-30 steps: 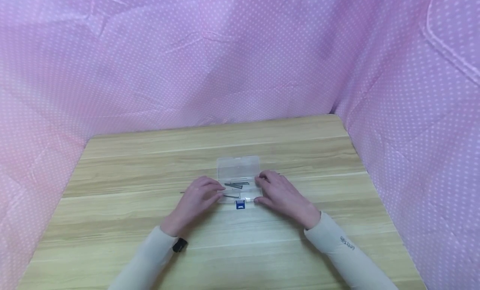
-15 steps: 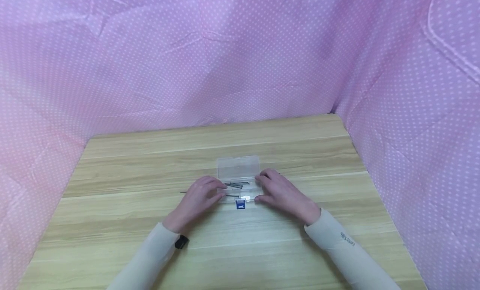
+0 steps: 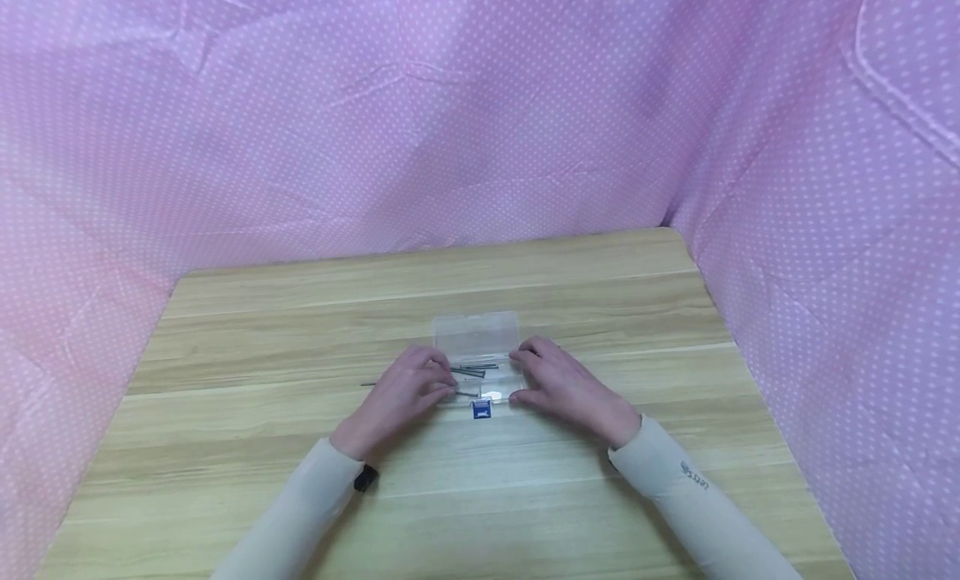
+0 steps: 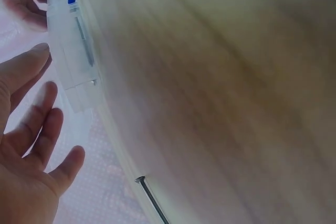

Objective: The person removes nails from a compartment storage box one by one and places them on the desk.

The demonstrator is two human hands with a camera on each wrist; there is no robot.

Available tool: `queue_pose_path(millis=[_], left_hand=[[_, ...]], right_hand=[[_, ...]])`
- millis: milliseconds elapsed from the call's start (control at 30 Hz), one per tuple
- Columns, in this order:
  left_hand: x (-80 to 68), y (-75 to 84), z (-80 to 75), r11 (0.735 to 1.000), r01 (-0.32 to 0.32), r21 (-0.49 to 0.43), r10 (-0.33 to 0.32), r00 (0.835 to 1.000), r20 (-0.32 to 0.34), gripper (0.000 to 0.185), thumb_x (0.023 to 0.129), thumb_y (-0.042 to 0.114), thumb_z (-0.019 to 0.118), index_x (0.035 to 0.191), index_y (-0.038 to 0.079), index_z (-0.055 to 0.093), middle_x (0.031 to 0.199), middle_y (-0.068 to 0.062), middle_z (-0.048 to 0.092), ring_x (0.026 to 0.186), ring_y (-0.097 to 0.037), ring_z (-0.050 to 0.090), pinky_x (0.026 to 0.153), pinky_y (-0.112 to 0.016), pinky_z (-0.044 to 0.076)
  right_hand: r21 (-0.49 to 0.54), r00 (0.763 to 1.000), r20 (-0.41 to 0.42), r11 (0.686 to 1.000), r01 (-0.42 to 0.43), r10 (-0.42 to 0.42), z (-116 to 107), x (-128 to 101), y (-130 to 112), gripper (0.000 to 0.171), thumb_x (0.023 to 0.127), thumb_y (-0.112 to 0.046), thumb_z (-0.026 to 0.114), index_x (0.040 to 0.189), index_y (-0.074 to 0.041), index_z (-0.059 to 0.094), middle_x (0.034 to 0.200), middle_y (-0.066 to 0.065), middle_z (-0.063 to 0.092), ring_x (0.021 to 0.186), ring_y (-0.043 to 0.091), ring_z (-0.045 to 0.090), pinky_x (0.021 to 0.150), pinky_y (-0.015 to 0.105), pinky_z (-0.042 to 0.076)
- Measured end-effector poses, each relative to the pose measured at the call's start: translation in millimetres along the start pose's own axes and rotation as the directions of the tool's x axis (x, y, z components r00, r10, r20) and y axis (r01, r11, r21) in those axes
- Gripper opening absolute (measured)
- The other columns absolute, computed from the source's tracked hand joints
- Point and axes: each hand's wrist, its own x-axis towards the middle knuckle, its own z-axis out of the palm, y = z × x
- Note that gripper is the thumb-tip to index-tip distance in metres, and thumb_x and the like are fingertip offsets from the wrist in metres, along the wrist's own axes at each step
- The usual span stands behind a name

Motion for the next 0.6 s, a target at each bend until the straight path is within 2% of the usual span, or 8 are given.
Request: queue_pose_path(millis=[233,467,600], left_hand=[[5.9,-2.2,2.9,0.996,-0.049,0.072,0.047,0.998,0.029,0.008,0.088,0.023,0.085,0.094,0.018,0.084,0.129,-0.006,0.065,0.125,-0.026,0.055,0.112,-0.044,0.042],[10.6,-2.2,3.2,0.99,-0.103,0.093,0.098,0.994,0.056,0.007,0.087,0.023,0.084,0.093,0.019,0.084,0.125,-0.007,0.068,0.121,-0.026,0.058,0.11,-0.045,0.044],[12.0,-1.8,4.8,0.982,-0.112,0.15,0.098,0.991,0.097,0.008,0.088,0.026,0.084,0.096,0.023,0.085,0.131,-0.006,0.067,0.126,-0.026,0.056,0.114,-0.046,0.041]], right_hand=[[-0.009,1.0,0.005,1.0,0.008,-0.008,-1.7,0.1,-1.1,0.063,0.088,-0.035,0.084,0.136,0.0,0.063,0.127,0.008,0.058,0.094,0.014,0.052,0.08,0.034,0.051],[-0.016,1.0,0.01,1.0,0.007,-0.007,-1.7,0.6,-1.9,0.063,0.087,-0.034,0.085,0.136,0.001,0.063,0.128,0.01,0.059,0.098,0.016,0.053,0.083,0.036,0.053],[-0.005,1.0,0.017,1.0,-0.002,0.002,-1.9,1.1,-1.9,0.063,0.087,-0.034,0.085,0.136,0.0,0.064,0.128,0.009,0.059,0.103,0.017,0.055,0.088,0.039,0.054]])
